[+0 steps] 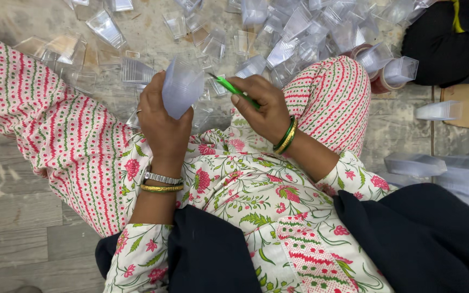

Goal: The person sits on the floor and counts stacks of clear disposable plastic cups, tapping each stack to align the cups and setting counted stacks aside among piles of loose cups. Other workers handle cups nearby.

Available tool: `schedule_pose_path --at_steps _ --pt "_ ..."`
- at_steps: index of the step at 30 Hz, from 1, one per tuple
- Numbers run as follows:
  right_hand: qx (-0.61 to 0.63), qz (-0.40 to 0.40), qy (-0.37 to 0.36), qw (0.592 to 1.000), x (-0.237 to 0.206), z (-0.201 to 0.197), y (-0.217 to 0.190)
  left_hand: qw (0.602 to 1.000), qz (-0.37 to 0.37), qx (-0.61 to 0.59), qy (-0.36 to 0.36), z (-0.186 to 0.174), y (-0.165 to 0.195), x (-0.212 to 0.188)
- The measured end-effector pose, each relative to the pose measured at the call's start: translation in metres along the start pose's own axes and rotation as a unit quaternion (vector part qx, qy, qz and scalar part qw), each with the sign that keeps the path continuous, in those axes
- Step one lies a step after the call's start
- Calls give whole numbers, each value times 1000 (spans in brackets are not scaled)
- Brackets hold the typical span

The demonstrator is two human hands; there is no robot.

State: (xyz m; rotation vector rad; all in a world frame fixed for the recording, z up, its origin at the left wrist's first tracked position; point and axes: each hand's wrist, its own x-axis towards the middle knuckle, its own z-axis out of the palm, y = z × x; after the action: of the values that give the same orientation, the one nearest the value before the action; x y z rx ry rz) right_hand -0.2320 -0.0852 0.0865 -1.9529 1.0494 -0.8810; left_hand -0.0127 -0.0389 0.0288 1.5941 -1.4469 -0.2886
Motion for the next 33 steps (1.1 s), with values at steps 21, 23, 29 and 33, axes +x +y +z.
schedule_pose_path --at_steps 21,23,29,33 --pt "128 107 -34 985 -12 22 41 1000 11 25 6 1 1 -2" --pt "124 101 -16 987 -11 24 54 1000 15 11 1 1 4 0" --pt "93 128 15 987 4 28 94 995 59 -79 -29 1 27 -5" --pt "-48 129 80 987 14 16 93 990 46 -122 -47 3 32 -5"
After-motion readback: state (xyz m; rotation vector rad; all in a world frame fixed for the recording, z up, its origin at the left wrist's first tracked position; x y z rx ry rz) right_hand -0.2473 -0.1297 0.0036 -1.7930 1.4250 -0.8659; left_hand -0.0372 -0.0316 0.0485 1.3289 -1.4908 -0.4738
